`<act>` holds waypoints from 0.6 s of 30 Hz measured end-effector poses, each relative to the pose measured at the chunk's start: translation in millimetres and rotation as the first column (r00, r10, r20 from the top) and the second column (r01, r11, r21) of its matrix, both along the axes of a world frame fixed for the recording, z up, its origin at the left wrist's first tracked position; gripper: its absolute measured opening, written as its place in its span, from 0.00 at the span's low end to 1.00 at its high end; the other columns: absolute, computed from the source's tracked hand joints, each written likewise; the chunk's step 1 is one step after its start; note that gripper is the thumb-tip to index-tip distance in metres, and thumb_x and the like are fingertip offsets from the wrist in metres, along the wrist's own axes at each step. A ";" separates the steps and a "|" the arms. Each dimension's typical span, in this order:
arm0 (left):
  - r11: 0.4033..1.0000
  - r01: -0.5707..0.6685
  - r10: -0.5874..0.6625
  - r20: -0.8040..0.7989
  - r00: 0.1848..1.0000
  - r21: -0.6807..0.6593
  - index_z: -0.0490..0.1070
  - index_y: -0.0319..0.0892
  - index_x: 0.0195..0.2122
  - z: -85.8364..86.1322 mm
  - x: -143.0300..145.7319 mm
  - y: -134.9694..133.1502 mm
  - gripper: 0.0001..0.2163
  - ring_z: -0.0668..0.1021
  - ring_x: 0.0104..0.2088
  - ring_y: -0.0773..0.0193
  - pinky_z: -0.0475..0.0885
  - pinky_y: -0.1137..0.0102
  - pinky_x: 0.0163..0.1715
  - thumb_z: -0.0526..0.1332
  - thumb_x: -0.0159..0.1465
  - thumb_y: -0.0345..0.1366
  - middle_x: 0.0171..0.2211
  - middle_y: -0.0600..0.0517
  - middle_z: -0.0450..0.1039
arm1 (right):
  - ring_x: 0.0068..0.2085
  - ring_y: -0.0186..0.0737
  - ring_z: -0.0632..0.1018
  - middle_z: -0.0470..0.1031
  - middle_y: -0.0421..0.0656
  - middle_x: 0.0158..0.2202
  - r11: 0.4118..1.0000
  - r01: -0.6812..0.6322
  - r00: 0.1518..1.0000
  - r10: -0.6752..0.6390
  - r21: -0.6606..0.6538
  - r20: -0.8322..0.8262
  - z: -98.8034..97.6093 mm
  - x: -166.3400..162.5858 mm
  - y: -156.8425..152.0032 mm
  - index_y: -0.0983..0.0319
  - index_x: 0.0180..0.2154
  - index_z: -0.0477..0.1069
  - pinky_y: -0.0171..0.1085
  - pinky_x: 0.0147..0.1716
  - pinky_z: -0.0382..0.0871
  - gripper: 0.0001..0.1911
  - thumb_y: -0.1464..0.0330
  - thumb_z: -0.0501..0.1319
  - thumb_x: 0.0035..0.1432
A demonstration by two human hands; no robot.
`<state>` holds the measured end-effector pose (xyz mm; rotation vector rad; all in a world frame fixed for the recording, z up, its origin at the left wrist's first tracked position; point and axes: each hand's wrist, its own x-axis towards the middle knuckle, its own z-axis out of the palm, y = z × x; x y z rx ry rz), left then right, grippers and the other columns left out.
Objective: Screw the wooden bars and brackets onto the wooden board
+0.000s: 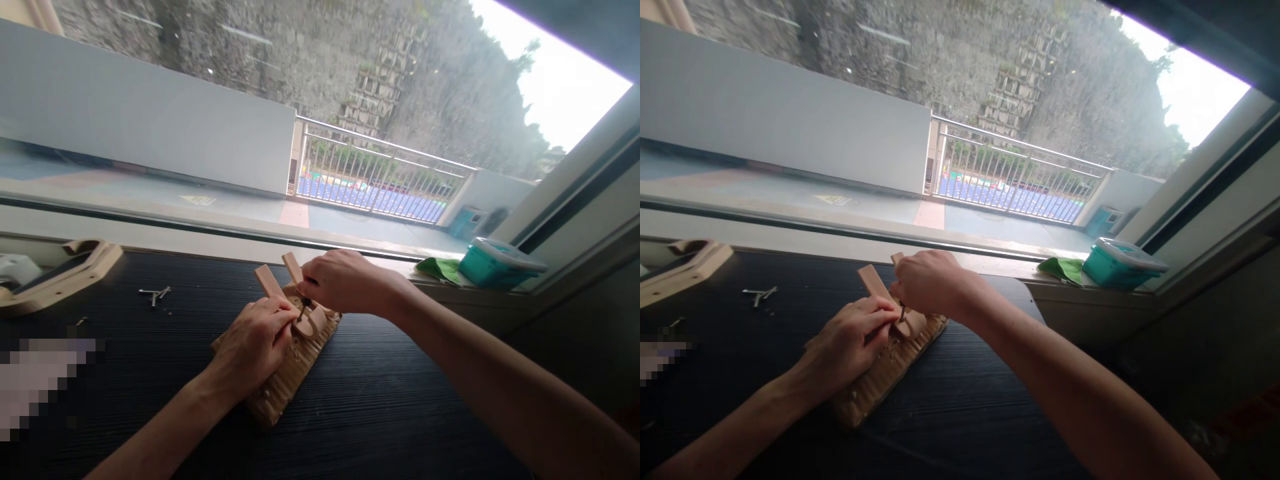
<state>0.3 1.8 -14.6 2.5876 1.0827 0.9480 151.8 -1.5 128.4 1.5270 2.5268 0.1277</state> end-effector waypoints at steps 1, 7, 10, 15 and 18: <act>1.000 0.000 0.000 0.002 1.000 -0.002 0.73 0.43 0.40 0.3 0.0 -0.3 0.12 0.73 0.42 0.59 0.68 0.61 0.44 0.53 0.60 0.29 0.42 0.49 0.73 | 0.34 0.39 0.75 0.78 0.48 0.34 1.000 0.011 1.000 -0.011 -0.007 0.002 1.2 -0.1 -0.6 0.64 0.35 0.74 0.35 0.28 0.58 0.18 0.64 0.48 0.62; 1.000 -0.008 0.007 -0.008 1.000 -0.009 0.73 0.44 0.40 2.0 0.2 -1.7 0.12 0.73 0.42 0.59 0.68 0.62 0.44 0.53 0.60 0.29 0.42 0.50 0.73 | 0.30 0.37 0.73 0.78 0.43 0.32 0.999 -0.020 1.000 0.020 -0.037 -0.013 13.2 7.7 -4.4 0.59 0.40 0.73 0.34 0.25 0.55 0.16 0.60 0.52 0.57; 1.000 -0.013 0.013 -0.001 1.000 0.001 0.73 0.44 0.40 1.2 0.1 -1.2 0.11 0.74 0.42 0.59 0.68 0.62 0.44 0.53 0.60 0.30 0.42 0.50 0.73 | 0.30 0.34 0.72 0.78 0.41 0.33 0.995 -0.074 0.996 0.070 -0.065 -0.052 15.2 9.4 -5.3 0.59 0.38 0.74 0.33 0.25 0.54 0.13 0.65 0.53 0.56; 1.000 -0.004 0.004 0.000 1.000 0.000 0.73 0.44 0.40 0.2 0.0 -0.2 0.11 0.73 0.42 0.60 0.67 0.62 0.44 0.53 0.60 0.29 0.41 0.50 0.73 | 0.32 0.33 0.72 0.77 0.43 0.33 0.994 -0.092 0.995 0.089 -0.066 -0.047 4.2 6.8 -1.9 0.61 0.32 0.74 0.33 0.28 0.54 0.15 0.68 0.50 0.61; 1.000 -0.002 0.002 -0.005 1.000 -0.003 0.73 0.43 0.40 0.4 0.3 -0.3 0.11 0.73 0.43 0.59 0.67 0.62 0.44 0.53 0.60 0.29 0.41 0.50 0.73 | 0.32 0.35 0.73 0.78 0.44 0.32 0.998 -0.054 0.998 0.054 -0.014 -0.040 -3.4 4.0 0.0 0.62 0.33 0.75 0.34 0.27 0.54 0.16 0.66 0.49 0.61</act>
